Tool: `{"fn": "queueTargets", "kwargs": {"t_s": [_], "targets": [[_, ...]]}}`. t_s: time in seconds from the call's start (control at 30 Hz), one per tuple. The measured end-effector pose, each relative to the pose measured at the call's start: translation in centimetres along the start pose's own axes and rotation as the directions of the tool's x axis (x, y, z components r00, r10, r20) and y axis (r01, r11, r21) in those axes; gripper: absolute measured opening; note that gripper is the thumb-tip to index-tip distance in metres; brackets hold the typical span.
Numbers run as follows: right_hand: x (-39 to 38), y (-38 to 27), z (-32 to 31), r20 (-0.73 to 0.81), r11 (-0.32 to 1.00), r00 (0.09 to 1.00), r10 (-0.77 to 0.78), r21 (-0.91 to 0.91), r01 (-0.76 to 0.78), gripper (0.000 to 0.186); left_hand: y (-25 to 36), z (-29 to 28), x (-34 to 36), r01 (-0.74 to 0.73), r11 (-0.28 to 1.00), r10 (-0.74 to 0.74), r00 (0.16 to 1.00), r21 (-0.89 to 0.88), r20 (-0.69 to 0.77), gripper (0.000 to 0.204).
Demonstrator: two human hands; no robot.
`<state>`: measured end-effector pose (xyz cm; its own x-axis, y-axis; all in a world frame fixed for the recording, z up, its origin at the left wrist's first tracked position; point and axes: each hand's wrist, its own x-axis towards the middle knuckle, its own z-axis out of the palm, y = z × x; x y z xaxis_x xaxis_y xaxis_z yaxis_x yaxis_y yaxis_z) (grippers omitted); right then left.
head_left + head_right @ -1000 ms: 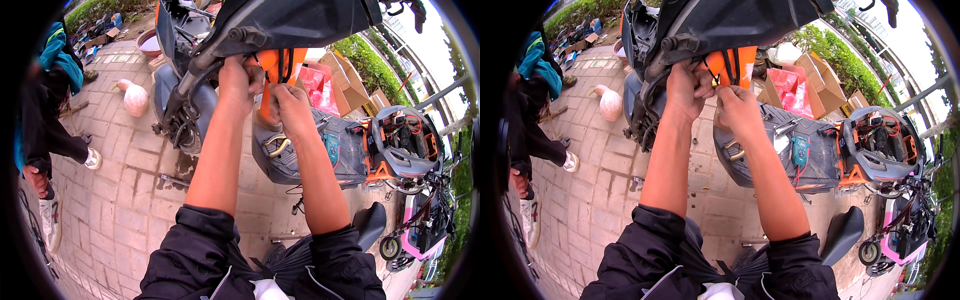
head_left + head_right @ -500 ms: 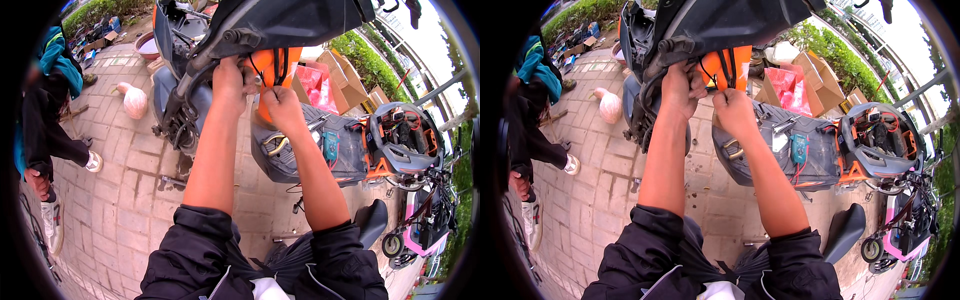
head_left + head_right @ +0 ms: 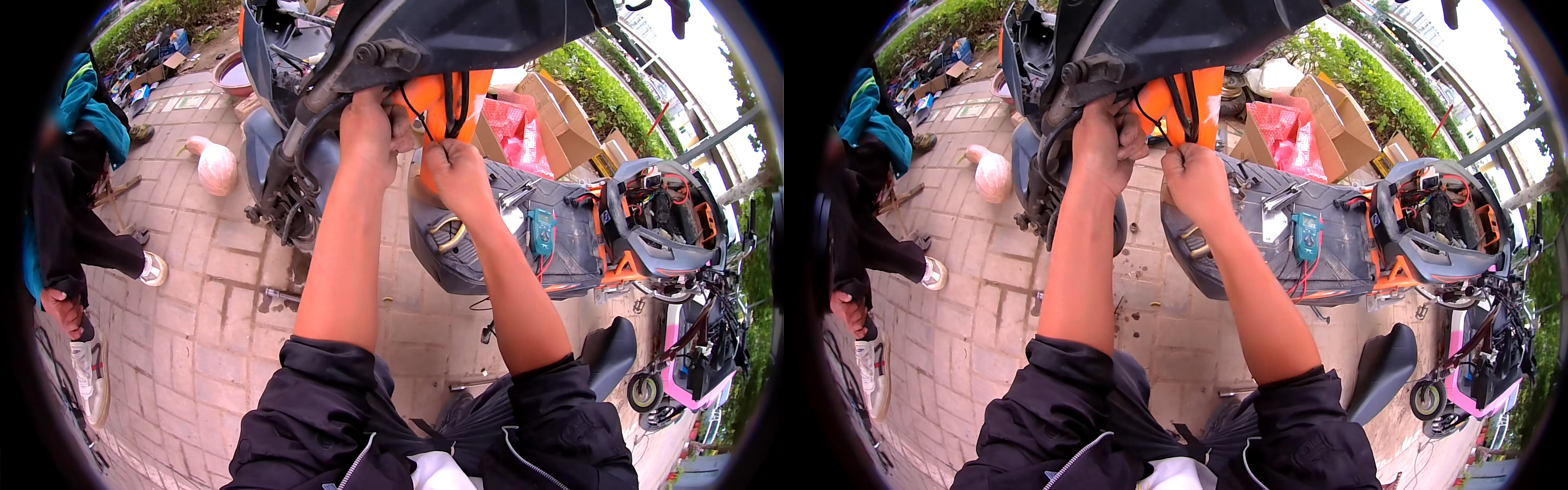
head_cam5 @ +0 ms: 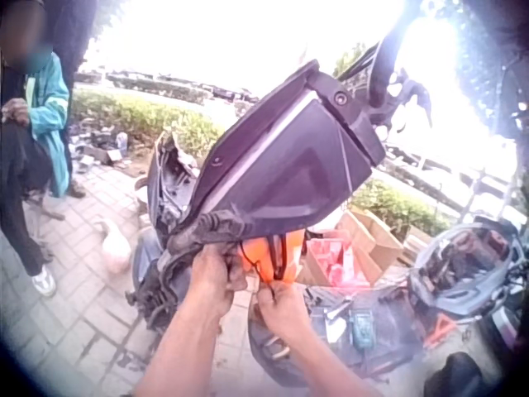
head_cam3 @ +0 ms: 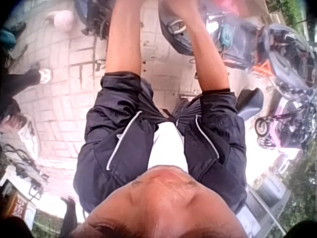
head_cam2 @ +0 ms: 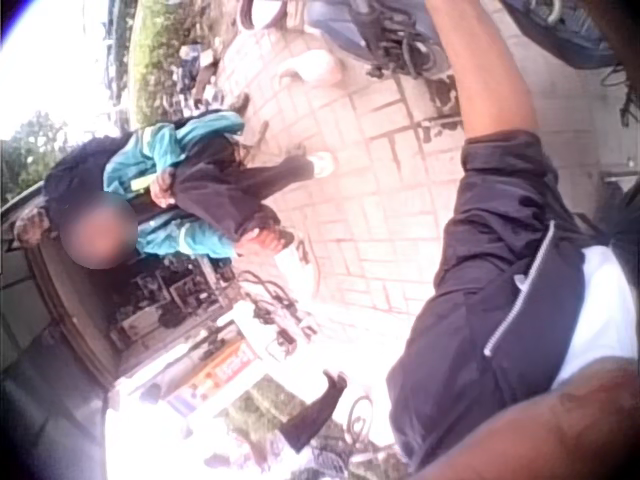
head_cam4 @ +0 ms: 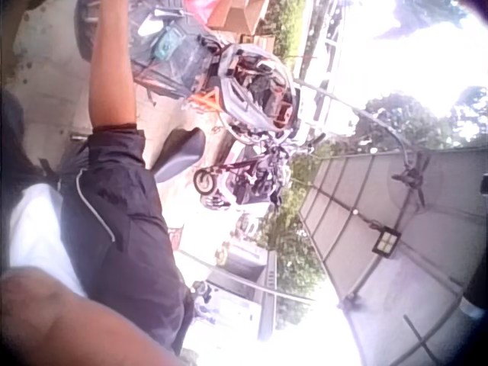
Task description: The person works on the handlebars of an orange electric scooter, using a screwdriver to tighten components and adjusting the grips. They briefly walk into a cluttered shop to retrieve a blue bottle, then return to the scooter to continue the repair work.
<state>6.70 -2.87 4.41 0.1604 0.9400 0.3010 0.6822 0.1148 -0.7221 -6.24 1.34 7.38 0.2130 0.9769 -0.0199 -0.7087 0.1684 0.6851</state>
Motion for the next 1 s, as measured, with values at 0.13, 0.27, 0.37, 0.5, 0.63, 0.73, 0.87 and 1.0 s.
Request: {"fn": "queueTargets", "kwargs": {"t_s": [0.13, 0.27, 0.37, 0.5, 0.63, 0.73, 0.87, 1.0], "targets": [[-0.1, -0.6, -0.3, 0.007, 0.996, 0.996, 0.085, 0.020, -0.085, 0.028, -0.1, 0.4, -0.3, 0.024, 1.000, -0.024, 0.999, 0.004, -0.036, 0.033], [-0.4, -2.1, -0.4, -0.086, 0.996, 0.996, -0.025, 0.083, 0.032, 0.029, -0.3, 0.0, -0.4, 0.001, 1.000, -0.002, 0.996, -0.007, -0.089, 0.031], [0.1, -2.1, 0.4, -0.106, 0.996, 0.994, 0.010, 0.092, -0.001, 0.032, -1.5, -0.1, -0.9, -0.083, 0.992, 0.099, 0.979, 0.094, -0.177, 0.026], [0.4, -1.7, 1.1, -0.170, 0.996, 0.985, 0.029, 0.082, -0.015, 0.033, -2.2, -0.1, -3.1, -0.178, 0.934, 0.257, 0.937, 0.310, -0.238, 0.019], [0.5, -2.2, 2.3, -0.211, 0.992, 0.975, 0.073, 0.116, -0.049, 0.032, -2.9, -1.7, -2.3, -0.316, 0.727, 0.480, 0.869, 0.610, -0.121, 0.028], [0.6, -2.3, 2.8, -0.219, 0.959, 0.967, 0.128, 0.275, -0.064, 0.032, -3.7, -2.4, -1.8, -0.436, 0.509, 0.625, 0.780, 0.742, 0.029, 0.034], [0.6, -2.4, 3.1, -0.235, 0.928, 0.950, 0.208, 0.356, -0.115, 0.031, -4.2, -1.4, -1.1, -0.449, 0.102, 0.753, 0.618, 0.888, 0.226, 0.036], [0.7, -1.3, 3.1, -0.216, 0.910, 0.956, 0.198, 0.403, -0.098, 0.031, -3.4, 0.8, -1.5, -0.394, 0.091, 0.681, 0.695, 0.914, 0.232, 0.036]]}}
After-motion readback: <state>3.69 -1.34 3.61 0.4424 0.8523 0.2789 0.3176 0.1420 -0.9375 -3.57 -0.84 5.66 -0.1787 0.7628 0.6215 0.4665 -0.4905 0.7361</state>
